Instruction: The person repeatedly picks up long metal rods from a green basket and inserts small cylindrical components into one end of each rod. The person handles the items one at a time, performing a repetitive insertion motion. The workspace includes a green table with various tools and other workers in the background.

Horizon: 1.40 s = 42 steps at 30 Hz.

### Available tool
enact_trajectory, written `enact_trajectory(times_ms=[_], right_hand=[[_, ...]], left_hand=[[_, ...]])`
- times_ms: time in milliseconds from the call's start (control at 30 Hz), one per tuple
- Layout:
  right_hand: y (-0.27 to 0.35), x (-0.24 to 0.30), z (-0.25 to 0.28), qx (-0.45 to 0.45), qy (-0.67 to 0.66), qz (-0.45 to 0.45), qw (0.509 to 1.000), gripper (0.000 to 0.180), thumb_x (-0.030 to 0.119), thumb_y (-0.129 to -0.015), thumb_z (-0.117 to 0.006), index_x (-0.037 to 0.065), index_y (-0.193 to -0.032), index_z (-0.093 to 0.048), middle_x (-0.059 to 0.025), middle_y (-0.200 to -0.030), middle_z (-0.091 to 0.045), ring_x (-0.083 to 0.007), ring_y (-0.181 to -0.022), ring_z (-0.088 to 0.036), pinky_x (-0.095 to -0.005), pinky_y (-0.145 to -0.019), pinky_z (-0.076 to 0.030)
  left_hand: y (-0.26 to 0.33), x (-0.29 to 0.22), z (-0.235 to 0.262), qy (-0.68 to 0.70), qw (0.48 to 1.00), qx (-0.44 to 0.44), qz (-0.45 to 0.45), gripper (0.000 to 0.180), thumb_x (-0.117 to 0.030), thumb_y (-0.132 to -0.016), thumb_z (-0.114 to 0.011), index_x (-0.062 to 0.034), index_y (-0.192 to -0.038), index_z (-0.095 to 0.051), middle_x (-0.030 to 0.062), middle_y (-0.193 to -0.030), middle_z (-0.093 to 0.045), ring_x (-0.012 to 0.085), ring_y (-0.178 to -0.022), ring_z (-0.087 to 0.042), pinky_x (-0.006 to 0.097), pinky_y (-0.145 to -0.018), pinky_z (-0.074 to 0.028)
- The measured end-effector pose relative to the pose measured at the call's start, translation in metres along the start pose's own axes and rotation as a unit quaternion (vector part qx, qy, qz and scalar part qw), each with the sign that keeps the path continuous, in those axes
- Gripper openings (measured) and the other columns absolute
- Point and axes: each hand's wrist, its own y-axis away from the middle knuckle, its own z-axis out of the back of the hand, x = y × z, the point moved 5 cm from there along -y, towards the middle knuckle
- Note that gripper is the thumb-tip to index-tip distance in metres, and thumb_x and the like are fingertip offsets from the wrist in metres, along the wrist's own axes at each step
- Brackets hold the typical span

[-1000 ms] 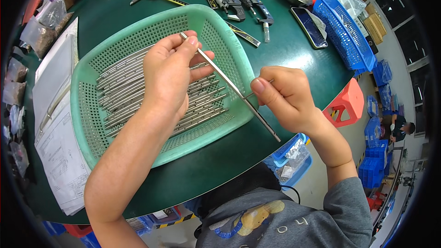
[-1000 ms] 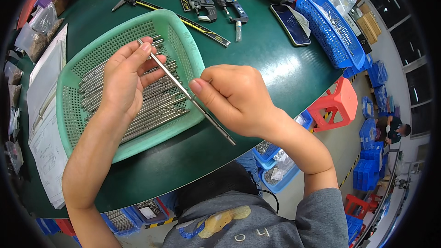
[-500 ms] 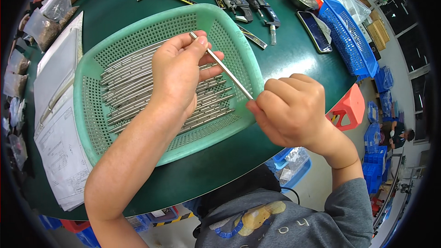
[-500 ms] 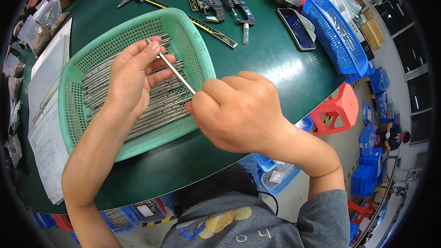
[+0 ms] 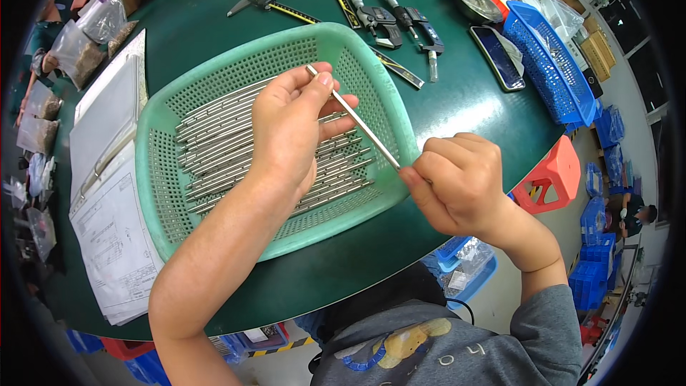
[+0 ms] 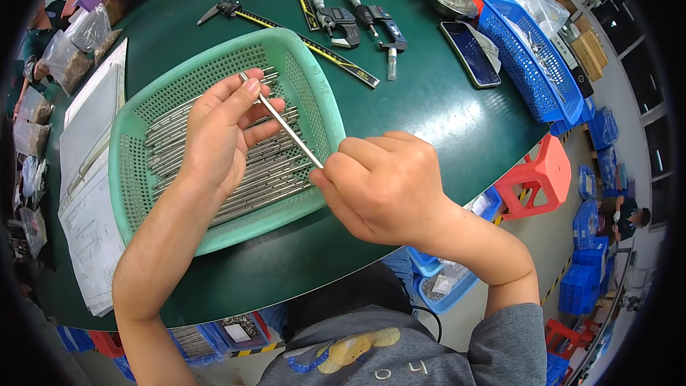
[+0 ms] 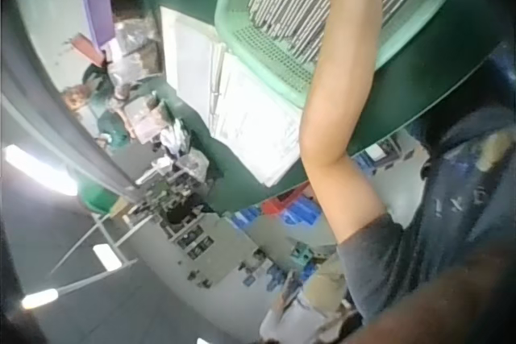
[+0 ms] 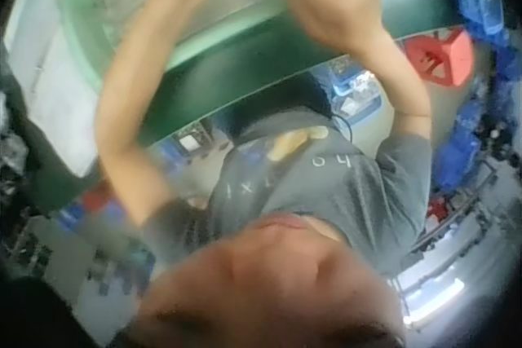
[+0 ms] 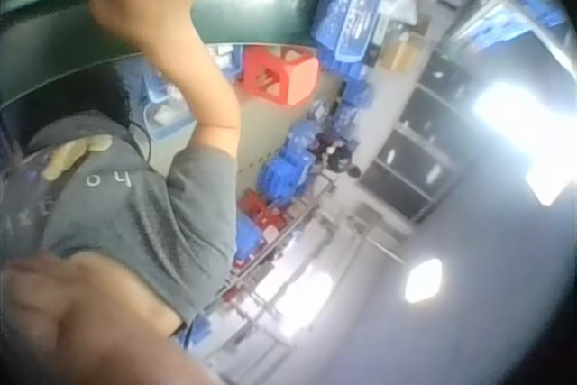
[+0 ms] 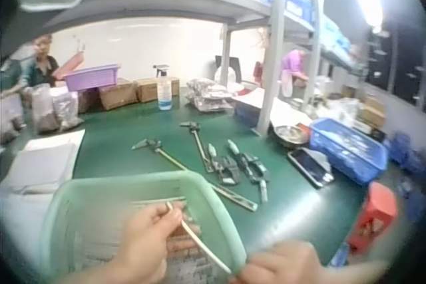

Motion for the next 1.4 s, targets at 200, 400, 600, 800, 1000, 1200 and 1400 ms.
enact_trajectory(times_ms=[200,400,600,800,1000,1200,1400], right_hand=[[-0.002,-0.002,0.003,-0.012,-0.014,-0.012,1.0,0.019,0.01,-0.066,-0.061,0.008,-0.056,-0.044,-0.003,-0.049,-0.042,-0.0188,-0.037,-0.044,-0.0296,-0.036,-0.033],[-0.006,-0.002,0.007,0.008,-0.029,-0.023,0.999,0.018,0.009,-0.067,-0.06,0.007,-0.056,-0.046,-0.0044,-0.049,-0.043,-0.021,-0.038,-0.045,-0.0308,-0.036,-0.033],[-0.031,-0.022,0.009,-0.074,-0.139,-0.065,0.985,0.015,0.008,-0.072,-0.058,0.004,-0.061,-0.05,-0.0082,-0.052,-0.047,-0.0263,-0.041,-0.047,-0.033,-0.038,-0.035],[-0.057,-0.038,-0.007,-0.074,-0.158,-0.079,0.981,0.011,0.011,-0.076,-0.055,0.003,-0.067,-0.056,-0.0096,-0.056,-0.053,-0.0264,-0.048,-0.053,-0.0321,-0.041,-0.039],[-0.066,-0.042,-0.018,-0.039,-0.159,-0.064,0.984,0.011,0.01,-0.076,-0.054,0.003,-0.067,-0.055,-0.0109,-0.056,-0.052,-0.0278,-0.049,-0.052,-0.0345,-0.042,-0.038],[-0.06,-0.046,-0.036,-0.051,-0.125,-0.101,0.986,0.008,0.007,-0.079,-0.05,-0.001,-0.078,-0.051,-0.0114,-0.063,-0.045,-0.0238,-0.061,-0.047,-0.0322,-0.053,-0.034],[-0.063,-0.054,-0.035,0.008,-0.261,-0.096,0.961,0.028,0.015,-0.085,-0.052,-0.008,-0.069,-0.053,-0.0088,-0.055,-0.049,-0.0133,-0.051,-0.037,-0.0303,-0.045,-0.034]], left_hand=[[0.002,-0.001,-0.002,0.012,0.999,0.043,-0.023,0.038,-0.006,-0.076,-0.054,0.0023,-0.111,-0.04,0.0071,-0.094,-0.049,0.0163,-0.086,-0.056,0.027,-0.072,-0.05],[0.003,-0.003,-0.002,0.018,0.998,0.056,-0.03,0.041,-0.001,-0.075,-0.054,0.001,-0.113,-0.039,0.0078,-0.095,-0.048,0.016,-0.085,-0.056,0.027,-0.072,-0.05],[0.012,-0.008,-0.005,0.022,0.996,0.062,-0.054,0.041,0.002,-0.076,-0.053,0.0005,-0.115,-0.038,0.0072,-0.094,-0.048,0.015,-0.084,-0.056,0.025,-0.07,-0.051],[0.011,-0.004,-0.015,0.031,0.996,0.078,-0.026,0.039,0.004,-0.077,-0.052,0.0009,-0.114,-0.038,0.008,-0.095,-0.051,0.0146,-0.085,-0.056,0.024,-0.067,-0.051],[0.003,-0.006,-0.012,0.03,0.996,0.08,-0.018,0.039,0.003,-0.077,-0.052,0.0,-0.114,-0.039,0.0071,-0.096,-0.051,0.0142,-0.085,-0.056,0.024,-0.069,-0.049],[0.001,0.004,0.004,0.033,0.994,0.038,-0.099,0.032,0.005,-0.068,-0.053,-0.0033,-0.098,-0.049,0.004,-0.076,-0.05,0.0111,-0.059,-0.052,0.024,-0.051,-0.043],[-0.003,0.021,-0.009,0.079,0.992,-0.094,-0.037,0.005,-0.002,-0.069,-0.045,-0.0047,-0.071,-0.048,0.0046,-0.058,-0.048,0.0142,-0.056,-0.049,0.03,-0.047,-0.037]])
